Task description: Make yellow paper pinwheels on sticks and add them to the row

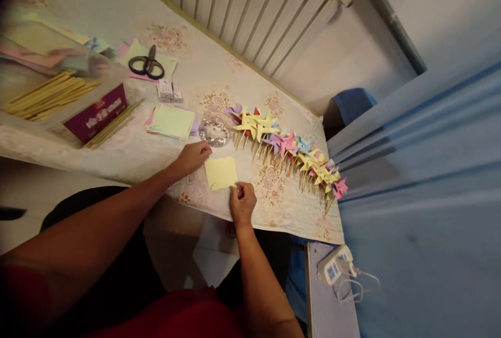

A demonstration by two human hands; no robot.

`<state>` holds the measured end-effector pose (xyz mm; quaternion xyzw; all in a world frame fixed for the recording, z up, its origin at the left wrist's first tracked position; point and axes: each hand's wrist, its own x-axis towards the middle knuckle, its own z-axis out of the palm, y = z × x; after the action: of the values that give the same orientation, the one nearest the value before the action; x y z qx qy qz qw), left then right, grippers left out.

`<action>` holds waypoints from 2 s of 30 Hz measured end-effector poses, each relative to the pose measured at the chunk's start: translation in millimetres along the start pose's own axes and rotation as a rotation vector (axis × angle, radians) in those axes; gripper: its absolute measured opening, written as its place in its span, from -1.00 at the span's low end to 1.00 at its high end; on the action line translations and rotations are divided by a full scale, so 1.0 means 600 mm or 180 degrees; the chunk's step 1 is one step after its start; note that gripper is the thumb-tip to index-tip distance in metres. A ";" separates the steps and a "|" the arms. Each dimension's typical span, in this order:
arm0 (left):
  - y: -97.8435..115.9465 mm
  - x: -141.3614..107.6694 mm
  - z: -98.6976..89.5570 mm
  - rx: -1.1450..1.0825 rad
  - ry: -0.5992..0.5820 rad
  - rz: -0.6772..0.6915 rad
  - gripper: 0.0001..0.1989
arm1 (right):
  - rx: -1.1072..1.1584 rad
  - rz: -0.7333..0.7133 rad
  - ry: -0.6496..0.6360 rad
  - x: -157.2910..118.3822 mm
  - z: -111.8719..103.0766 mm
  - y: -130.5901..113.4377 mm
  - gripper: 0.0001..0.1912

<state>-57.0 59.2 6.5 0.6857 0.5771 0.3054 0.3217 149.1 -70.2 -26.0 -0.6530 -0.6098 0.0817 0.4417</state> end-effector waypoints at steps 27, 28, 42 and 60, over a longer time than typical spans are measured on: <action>0.014 0.002 -0.002 0.0080 -0.0112 -0.0032 -0.74 | -0.0597 -0.0835 -0.0641 -0.008 0.025 -0.016 -0.68; 0.014 0.001 -0.002 0.0076 -0.0116 -0.0026 -0.74 | -0.0583 -0.0836 -0.0638 -0.008 0.025 -0.016 -0.68; 0.017 0.000 -0.006 0.0094 -0.0114 0.0019 -0.78 | -0.0633 -0.0745 -0.0528 -0.009 0.028 -0.013 -0.69; 0.011 0.000 -0.005 -0.0087 0.0009 0.0054 -0.79 | -0.0456 -0.0114 -0.0036 0.004 0.040 -0.034 -0.69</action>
<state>-55.6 58.5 13.4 0.6857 0.5675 0.3169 0.3276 119.4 -59.5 -25.2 -0.6714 -0.6282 0.0337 0.3918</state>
